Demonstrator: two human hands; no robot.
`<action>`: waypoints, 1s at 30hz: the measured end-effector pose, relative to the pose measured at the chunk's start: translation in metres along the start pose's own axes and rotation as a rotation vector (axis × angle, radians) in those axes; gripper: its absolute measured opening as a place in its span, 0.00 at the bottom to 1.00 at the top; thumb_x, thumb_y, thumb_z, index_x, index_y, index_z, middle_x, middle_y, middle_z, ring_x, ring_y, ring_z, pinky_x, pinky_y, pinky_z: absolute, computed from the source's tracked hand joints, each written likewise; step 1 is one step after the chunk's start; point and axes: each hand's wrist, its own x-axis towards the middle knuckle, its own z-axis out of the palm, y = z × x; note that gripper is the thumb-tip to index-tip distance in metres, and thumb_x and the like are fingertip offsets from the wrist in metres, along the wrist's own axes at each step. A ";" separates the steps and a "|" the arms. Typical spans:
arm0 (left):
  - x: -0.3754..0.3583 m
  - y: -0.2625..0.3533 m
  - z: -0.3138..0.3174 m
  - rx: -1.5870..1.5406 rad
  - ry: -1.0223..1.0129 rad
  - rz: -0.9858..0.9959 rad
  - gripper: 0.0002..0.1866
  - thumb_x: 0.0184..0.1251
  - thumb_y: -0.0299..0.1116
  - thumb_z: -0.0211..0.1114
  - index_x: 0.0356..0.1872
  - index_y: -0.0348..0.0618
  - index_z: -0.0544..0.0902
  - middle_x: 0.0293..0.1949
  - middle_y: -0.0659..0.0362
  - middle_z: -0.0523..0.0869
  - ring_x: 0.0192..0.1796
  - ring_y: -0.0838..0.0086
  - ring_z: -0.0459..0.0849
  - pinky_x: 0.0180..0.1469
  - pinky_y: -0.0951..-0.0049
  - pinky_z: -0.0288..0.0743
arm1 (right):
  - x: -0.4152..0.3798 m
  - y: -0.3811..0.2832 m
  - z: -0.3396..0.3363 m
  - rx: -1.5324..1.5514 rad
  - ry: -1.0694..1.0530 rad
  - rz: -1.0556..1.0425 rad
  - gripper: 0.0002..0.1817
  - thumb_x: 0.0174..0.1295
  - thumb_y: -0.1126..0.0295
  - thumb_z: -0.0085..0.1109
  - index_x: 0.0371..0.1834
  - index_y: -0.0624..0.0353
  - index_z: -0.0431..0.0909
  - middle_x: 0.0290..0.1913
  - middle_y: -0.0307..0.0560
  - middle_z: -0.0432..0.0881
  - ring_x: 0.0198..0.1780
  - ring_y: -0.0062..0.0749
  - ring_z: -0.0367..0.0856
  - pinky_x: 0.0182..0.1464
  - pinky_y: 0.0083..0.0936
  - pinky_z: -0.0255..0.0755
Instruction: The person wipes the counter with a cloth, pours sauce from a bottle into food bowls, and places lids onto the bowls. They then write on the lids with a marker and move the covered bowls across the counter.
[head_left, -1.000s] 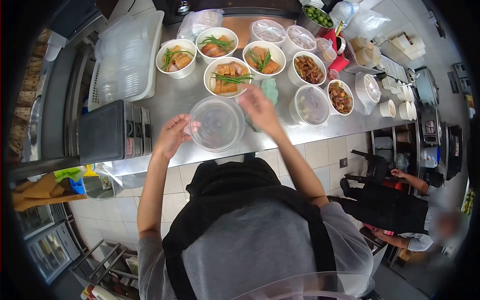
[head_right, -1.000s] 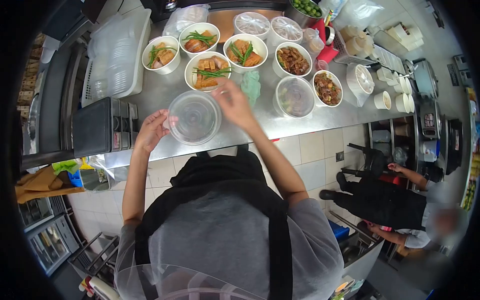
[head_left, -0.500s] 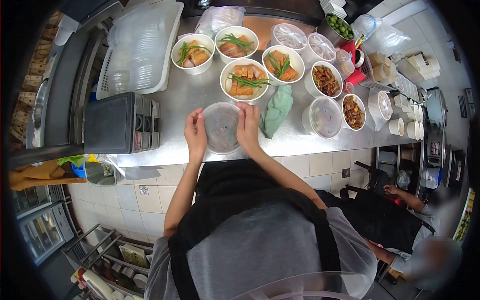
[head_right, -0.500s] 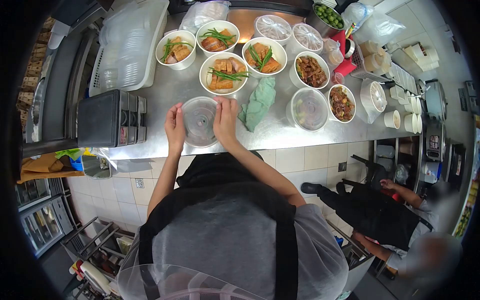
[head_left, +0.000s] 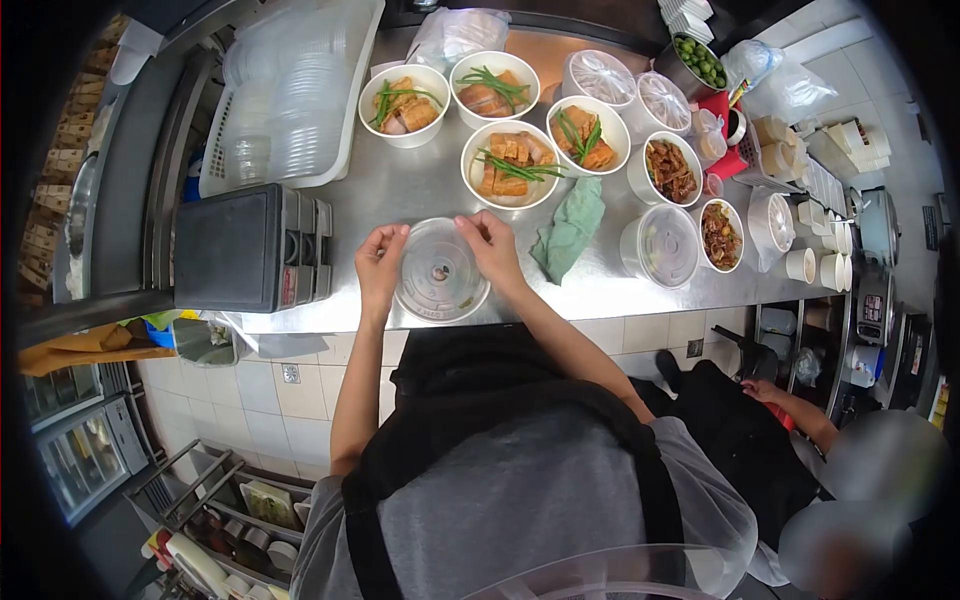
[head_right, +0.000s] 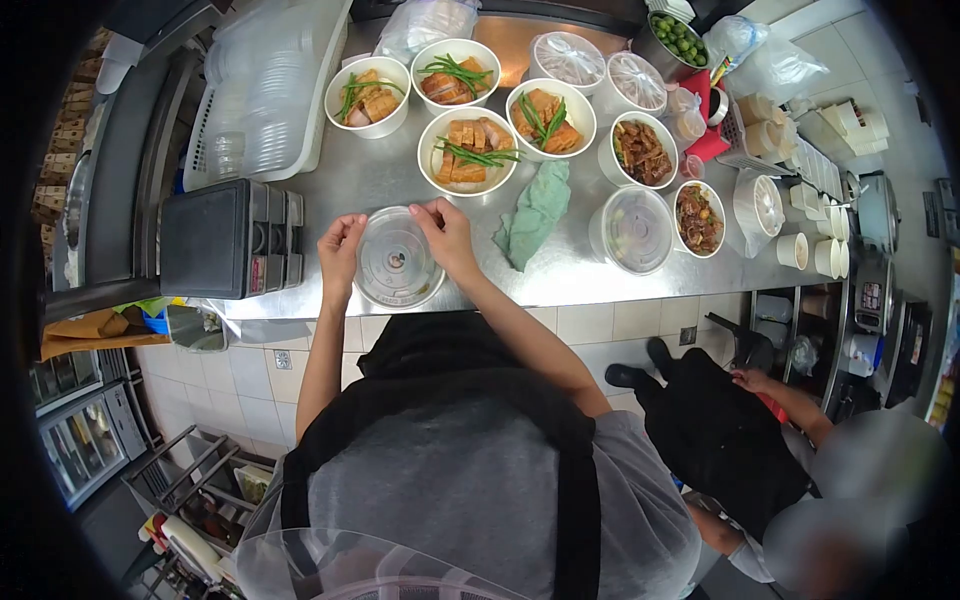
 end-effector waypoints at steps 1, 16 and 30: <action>0.000 0.002 -0.001 0.022 -0.006 -0.016 0.10 0.60 0.35 0.65 0.33 0.38 0.82 0.20 0.69 0.74 0.26 0.87 0.67 0.31 0.85 0.61 | 0.002 0.000 0.002 0.001 0.001 -0.001 0.11 0.60 0.64 0.58 0.29 0.62 0.74 0.19 0.30 0.69 0.23 0.11 0.63 0.25 0.13 0.58; -0.008 -0.009 -0.005 0.235 0.194 0.288 0.16 0.67 0.27 0.50 0.56 0.38 0.69 0.54 0.52 0.70 0.55 0.67 0.67 0.57 0.68 0.60 | -0.015 -0.049 -0.020 -0.286 0.211 -0.469 0.12 0.58 0.66 0.56 0.41 0.62 0.77 0.39 0.53 0.79 0.38 0.46 0.79 0.42 0.34 0.72; -0.028 0.152 0.252 0.095 -0.752 0.541 0.09 0.65 0.27 0.54 0.42 0.39 0.80 0.45 0.56 0.78 0.51 0.71 0.75 0.54 0.75 0.66 | 0.125 -0.003 -0.504 -0.642 0.859 -0.375 0.15 0.56 0.72 0.56 0.43 0.62 0.64 0.33 0.55 0.80 0.35 0.45 0.81 0.39 0.34 0.72</action>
